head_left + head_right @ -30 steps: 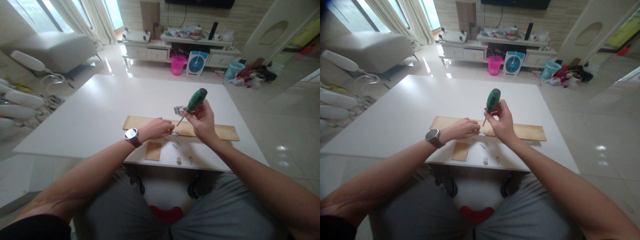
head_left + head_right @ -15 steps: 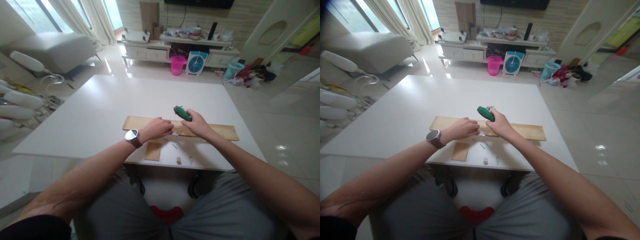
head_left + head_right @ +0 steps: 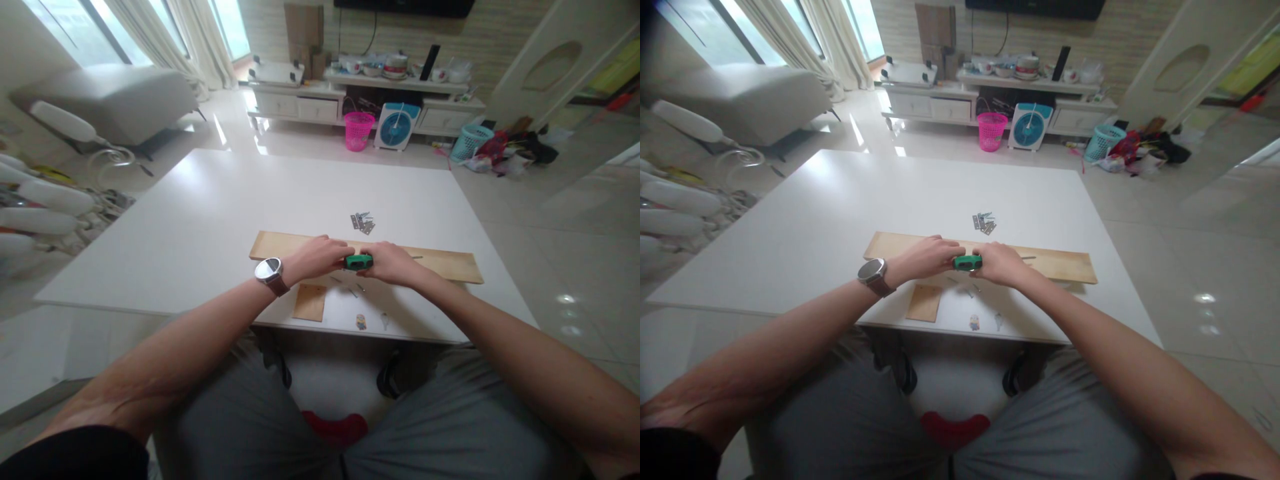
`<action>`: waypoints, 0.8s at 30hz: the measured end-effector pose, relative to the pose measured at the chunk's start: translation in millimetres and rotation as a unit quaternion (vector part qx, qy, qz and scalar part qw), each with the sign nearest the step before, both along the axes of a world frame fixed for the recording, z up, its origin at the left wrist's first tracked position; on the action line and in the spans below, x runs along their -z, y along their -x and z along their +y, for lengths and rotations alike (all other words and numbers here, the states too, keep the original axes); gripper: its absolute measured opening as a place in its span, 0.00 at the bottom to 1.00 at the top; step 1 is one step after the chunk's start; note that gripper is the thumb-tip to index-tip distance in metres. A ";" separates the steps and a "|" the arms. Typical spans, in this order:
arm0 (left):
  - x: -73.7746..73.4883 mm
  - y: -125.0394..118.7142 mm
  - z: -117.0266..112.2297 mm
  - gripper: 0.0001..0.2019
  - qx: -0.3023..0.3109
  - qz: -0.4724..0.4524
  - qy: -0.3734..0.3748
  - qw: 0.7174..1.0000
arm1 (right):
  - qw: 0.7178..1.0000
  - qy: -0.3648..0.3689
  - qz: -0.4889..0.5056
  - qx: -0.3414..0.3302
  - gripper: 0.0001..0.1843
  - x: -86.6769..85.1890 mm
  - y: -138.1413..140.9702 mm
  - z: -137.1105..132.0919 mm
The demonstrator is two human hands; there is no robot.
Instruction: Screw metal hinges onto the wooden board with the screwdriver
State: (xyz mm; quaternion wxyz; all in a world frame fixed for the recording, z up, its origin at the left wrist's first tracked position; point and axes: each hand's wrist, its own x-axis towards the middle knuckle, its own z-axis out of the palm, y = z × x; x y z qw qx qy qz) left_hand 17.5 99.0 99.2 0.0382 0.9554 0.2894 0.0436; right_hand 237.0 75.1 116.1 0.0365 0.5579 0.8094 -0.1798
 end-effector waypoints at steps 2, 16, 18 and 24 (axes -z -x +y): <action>-0.8 0.6 0.0 0.05 0.005 -0.004 0.013 1.000 | 1.000 -0.005 -0.003 0.001 0.10 2.6 0.5 0.4; 1.6 5.0 3.0 0.05 0.021 -0.035 0.040 0.998 | 1.000 -0.008 0.018 -0.005 0.10 8.9 -1.0 1.9; 0.4 4.3 2.2 0.05 0.017 -0.032 0.032 0.999 | 1.000 -0.006 0.019 -0.005 0.10 8.4 -0.6 2.0; -1.2 -0.6 -1.9 0.06 -0.015 -0.018 0.016 1.000 | 1.000 0.002 0.025 -0.002 0.10 6.7 0.6 1.7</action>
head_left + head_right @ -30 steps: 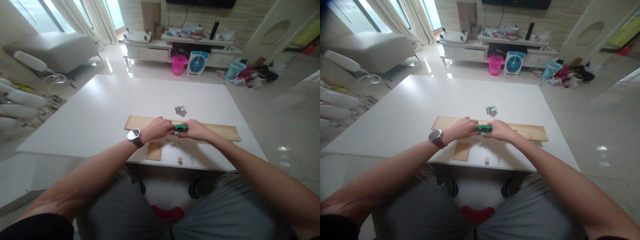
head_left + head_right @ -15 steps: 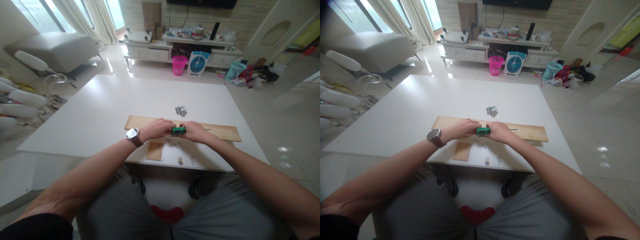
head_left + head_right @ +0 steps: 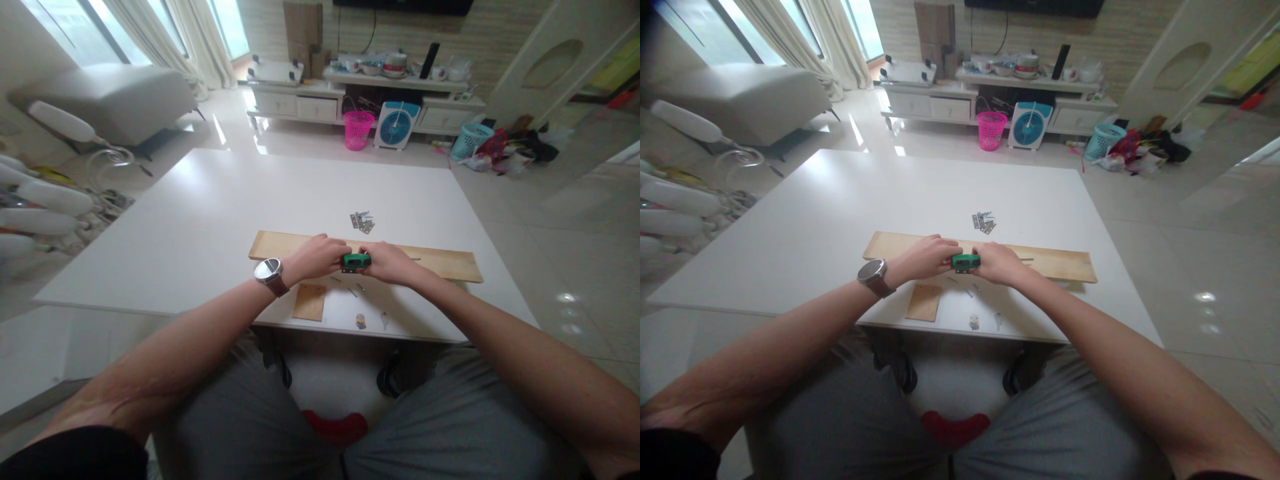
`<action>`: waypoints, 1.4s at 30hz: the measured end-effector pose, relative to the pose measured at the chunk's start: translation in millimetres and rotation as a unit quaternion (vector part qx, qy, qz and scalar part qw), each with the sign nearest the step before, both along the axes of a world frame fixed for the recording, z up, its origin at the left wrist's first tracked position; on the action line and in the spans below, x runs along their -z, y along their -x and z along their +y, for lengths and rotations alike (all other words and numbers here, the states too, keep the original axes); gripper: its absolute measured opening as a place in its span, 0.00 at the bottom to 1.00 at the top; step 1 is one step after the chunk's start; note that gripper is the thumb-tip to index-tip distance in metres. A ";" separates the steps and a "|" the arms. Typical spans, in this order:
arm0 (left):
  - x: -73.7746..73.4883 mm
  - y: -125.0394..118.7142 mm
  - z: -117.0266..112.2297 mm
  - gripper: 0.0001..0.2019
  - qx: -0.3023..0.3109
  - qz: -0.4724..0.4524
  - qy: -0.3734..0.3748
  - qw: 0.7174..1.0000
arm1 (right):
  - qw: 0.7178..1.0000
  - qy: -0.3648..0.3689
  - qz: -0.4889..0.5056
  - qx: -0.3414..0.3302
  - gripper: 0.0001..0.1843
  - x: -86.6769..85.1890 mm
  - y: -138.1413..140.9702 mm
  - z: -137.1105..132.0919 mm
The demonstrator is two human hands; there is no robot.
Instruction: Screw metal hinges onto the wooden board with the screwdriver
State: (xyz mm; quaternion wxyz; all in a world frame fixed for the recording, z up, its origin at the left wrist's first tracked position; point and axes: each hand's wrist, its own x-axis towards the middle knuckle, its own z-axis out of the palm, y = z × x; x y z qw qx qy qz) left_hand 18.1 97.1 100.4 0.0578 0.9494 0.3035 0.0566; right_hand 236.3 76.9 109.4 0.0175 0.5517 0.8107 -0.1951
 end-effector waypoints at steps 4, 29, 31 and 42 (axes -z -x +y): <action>-0.5 -1.5 -2.2 0.06 -0.025 -0.013 0.005 1.000 | 1.000 0.002 0.008 -0.001 0.10 -1.0 0.4 -0.8; 1.3 0.6 2.0 0.09 0.001 -0.068 0.066 0.996 | 1.000 -0.004 -0.012 0.005 0.11 -4.5 2.7 -4.3; 1.3 -0.3 1.6 0.09 -0.002 -0.058 0.057 0.997 | 1.000 -0.004 -0.014 0.005 0.11 -5.4 3.5 -4.7; 0.1 -3.5 -0.1 0.08 -0.023 -0.001 -0.035 0.999 | 1.000 -0.004 -0.019 0.010 0.10 -5.6 3.6 -4.9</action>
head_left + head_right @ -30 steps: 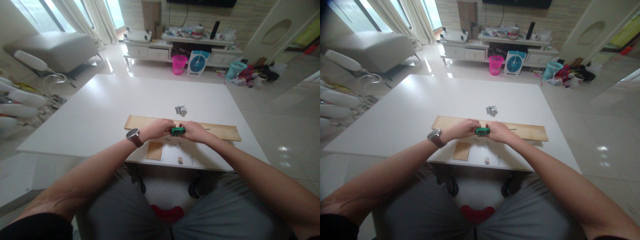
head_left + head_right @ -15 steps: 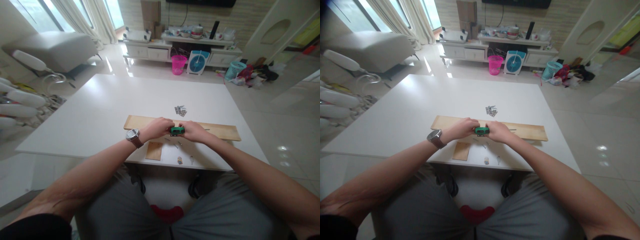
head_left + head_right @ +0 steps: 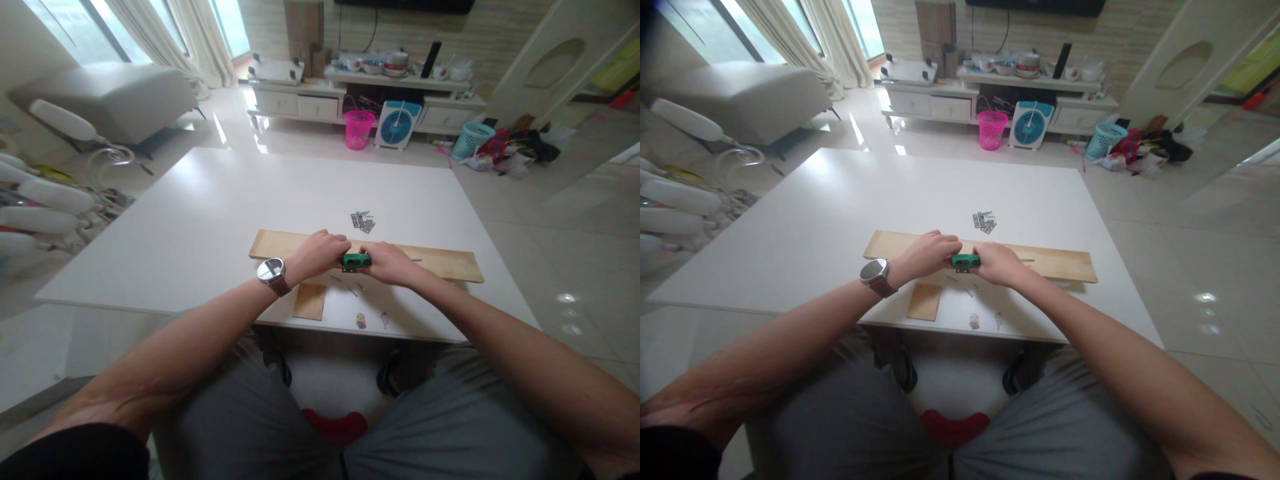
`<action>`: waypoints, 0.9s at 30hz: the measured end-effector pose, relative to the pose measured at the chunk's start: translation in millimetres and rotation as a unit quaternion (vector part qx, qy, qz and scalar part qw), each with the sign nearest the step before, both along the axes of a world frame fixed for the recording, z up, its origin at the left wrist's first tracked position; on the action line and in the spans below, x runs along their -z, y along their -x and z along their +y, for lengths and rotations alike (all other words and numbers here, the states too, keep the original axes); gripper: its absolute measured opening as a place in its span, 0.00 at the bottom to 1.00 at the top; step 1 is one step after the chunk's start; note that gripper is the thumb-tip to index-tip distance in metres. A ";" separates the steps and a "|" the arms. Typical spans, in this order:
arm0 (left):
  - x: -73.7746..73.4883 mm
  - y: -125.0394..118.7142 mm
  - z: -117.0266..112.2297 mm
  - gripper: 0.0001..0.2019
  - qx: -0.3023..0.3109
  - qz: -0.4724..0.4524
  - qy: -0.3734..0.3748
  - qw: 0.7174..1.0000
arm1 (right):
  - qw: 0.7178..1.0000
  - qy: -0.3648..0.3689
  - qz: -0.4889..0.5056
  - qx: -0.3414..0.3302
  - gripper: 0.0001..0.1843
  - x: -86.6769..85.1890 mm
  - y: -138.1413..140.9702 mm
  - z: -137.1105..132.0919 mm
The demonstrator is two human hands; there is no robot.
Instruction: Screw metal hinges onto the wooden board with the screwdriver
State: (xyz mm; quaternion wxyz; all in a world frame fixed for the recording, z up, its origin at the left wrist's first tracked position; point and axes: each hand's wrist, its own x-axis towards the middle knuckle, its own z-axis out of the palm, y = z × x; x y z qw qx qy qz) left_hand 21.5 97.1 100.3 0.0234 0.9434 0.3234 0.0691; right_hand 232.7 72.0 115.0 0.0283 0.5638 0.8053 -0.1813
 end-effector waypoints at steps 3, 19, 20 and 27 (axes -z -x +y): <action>-4.1 3.0 2.3 0.09 -0.012 -0.034 0.036 0.999 | 1.000 0.002 -0.001 0.001 0.11 1.1 -0.4 0.5; -12.4 23.7 -21.1 0.06 0.012 -0.037 0.253 0.967 | 0.999 0.016 -0.007 0.027 0.10 1.1 0.8 0.1; -10.3 18.6 -25.3 0.06 0.014 -0.026 0.248 0.968 | 0.999 0.017 -0.006 0.028 0.10 1.3 0.6 0.0; 3.7 4.8 -36.8 0.08 0.012 0.049 0.185 0.981 | 0.999 0.017 -0.004 0.035 0.09 1.5 -0.3 -0.7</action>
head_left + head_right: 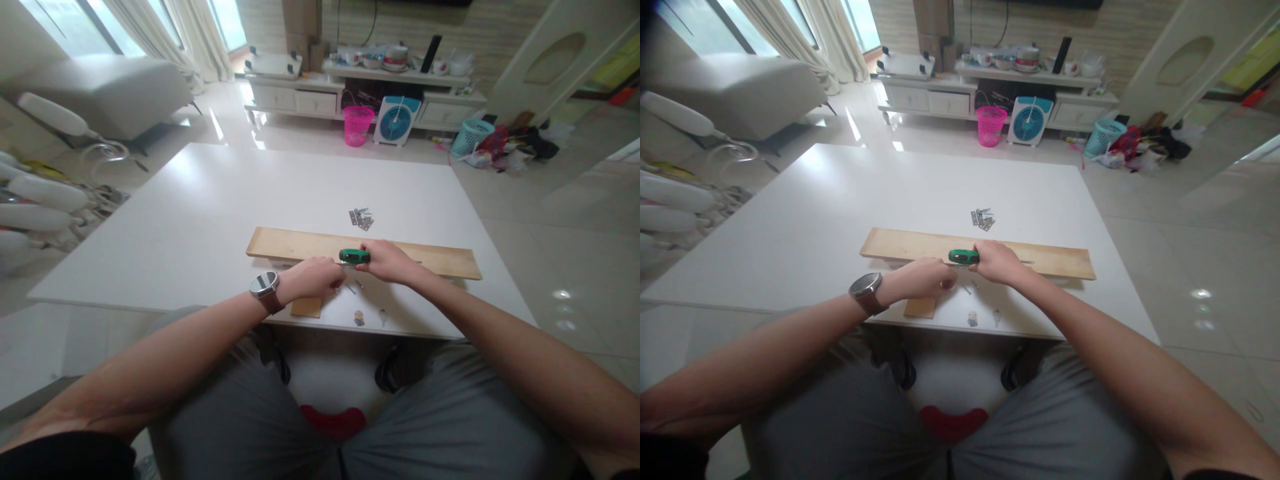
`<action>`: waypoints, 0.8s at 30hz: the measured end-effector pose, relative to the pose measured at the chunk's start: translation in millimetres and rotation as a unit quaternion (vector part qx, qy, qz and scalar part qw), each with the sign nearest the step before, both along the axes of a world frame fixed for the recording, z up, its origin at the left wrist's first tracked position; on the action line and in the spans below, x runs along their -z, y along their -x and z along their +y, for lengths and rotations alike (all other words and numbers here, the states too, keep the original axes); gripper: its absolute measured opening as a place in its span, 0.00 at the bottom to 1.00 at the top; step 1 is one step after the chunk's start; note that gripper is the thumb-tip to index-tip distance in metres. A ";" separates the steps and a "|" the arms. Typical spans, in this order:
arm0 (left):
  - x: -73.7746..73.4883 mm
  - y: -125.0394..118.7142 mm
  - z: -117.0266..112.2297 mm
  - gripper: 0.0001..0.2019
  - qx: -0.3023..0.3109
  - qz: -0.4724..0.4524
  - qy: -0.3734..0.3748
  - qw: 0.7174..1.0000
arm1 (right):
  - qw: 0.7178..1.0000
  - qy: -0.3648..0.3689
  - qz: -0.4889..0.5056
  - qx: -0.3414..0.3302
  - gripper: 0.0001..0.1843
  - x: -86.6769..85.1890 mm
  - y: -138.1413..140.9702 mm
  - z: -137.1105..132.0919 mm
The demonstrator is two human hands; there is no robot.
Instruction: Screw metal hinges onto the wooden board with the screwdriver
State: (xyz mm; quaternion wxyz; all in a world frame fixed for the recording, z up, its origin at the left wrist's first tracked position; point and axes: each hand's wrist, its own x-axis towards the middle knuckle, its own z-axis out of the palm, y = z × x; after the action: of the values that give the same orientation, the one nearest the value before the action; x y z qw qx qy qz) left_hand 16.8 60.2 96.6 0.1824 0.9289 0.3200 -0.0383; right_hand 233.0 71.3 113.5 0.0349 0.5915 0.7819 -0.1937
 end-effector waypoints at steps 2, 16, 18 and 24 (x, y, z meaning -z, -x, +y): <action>4.3 0.2 0.6 0.10 0.007 0.008 -0.019 1.000 | 1.000 -0.002 0.000 0.000 0.10 0.8 -0.4 0.0; 0.6 4.0 5.6 0.08 0.013 0.009 -0.066 0.998 | 1.000 -0.008 0.008 0.007 0.10 1.8 -1.3 -1.1; -7.9 12.0 11.9 0.07 -0.028 0.003 -0.050 0.998 | 1.000 -0.008 0.013 0.007 0.09 2.3 -1.2 -1.2; -8.2 25.5 26.5 0.08 -0.102 -0.069 -0.054 0.991 | 1.000 -0.007 0.023 0.013 0.09 4.4 0.0 -1.3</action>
State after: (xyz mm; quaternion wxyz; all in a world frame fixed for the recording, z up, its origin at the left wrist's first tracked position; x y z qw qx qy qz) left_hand -8.7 86.8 104.7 0.1569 0.9002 0.4015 0.0615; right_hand 233.0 70.0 109.1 0.0107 0.5970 0.7764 -0.2019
